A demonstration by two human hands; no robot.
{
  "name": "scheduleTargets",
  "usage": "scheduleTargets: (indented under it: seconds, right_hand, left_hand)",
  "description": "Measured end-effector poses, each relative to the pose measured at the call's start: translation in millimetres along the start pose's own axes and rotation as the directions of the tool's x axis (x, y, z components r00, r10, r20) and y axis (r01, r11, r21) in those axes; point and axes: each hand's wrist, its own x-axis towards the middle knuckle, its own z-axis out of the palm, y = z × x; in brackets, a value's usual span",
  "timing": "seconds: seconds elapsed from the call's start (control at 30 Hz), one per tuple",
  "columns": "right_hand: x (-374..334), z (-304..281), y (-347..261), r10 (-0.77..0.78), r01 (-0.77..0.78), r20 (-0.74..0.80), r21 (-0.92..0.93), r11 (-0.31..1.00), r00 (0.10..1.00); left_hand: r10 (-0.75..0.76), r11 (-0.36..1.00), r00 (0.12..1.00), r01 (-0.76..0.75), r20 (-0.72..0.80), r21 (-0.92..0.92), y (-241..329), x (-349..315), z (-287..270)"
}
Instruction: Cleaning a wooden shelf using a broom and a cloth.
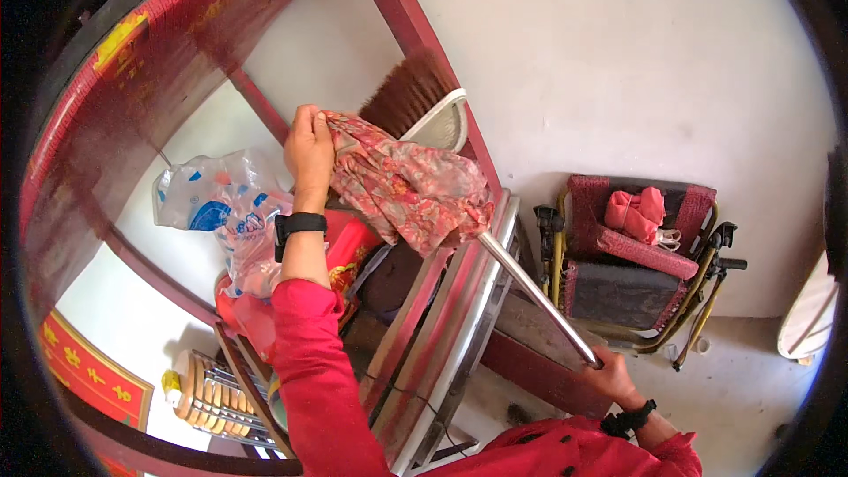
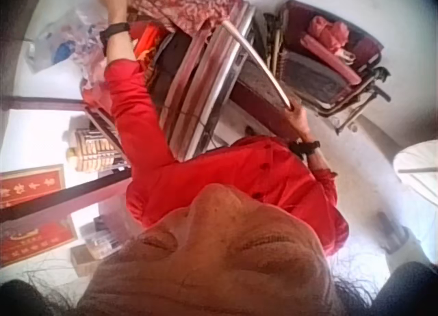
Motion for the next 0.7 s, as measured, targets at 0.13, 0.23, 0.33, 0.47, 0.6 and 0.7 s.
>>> scheduleTargets:
  seconds: [0.13, 0.23, 0.33, 0.47, 0.6, 0.7]
  right_hand:
    - [-12, -10, 23, -0.008, 0.007, -0.022, -0.067, 0.998, 1.0]
    - [-30, -20, 18, 0.068, -0.068, 0.026, -0.001, 0.998, 0.997]
    - [-45, -28, 32, 0.222, -0.225, 0.118, 0.016, 0.974, 0.968]
    - [-62, -36, 42, 0.22, -0.213, 0.191, -0.059, 0.975, 0.957]
    - [-78, -40, 25, 0.138, -0.15, 0.182, 0.054, 0.987, 0.974]
    - [-95, -45, 35, 0.179, -0.182, 0.186, 0.0, 0.983, 0.966]
  left_hand:
    - [-0.014, 0.998, 1.0, 0.014, -0.008, 0.061, -3, 17, -15]
    - [-0.025, 0.996, 0.999, 0.022, 0.028, 0.091, 4, 23, -18]
    - [0.056, 0.992, 0.998, -0.056, 0.005, 0.115, 17, 28, -17]
    - [0.026, 0.988, 0.999, -0.033, 0.046, 0.154, 21, 37, -8]
    - [0.048, 0.98, 0.996, -0.061, 0.07, 0.19, 16, 35, 8]
    - [0.037, 0.956, 0.984, -0.086, 0.175, 0.282, 5, 12, 28]
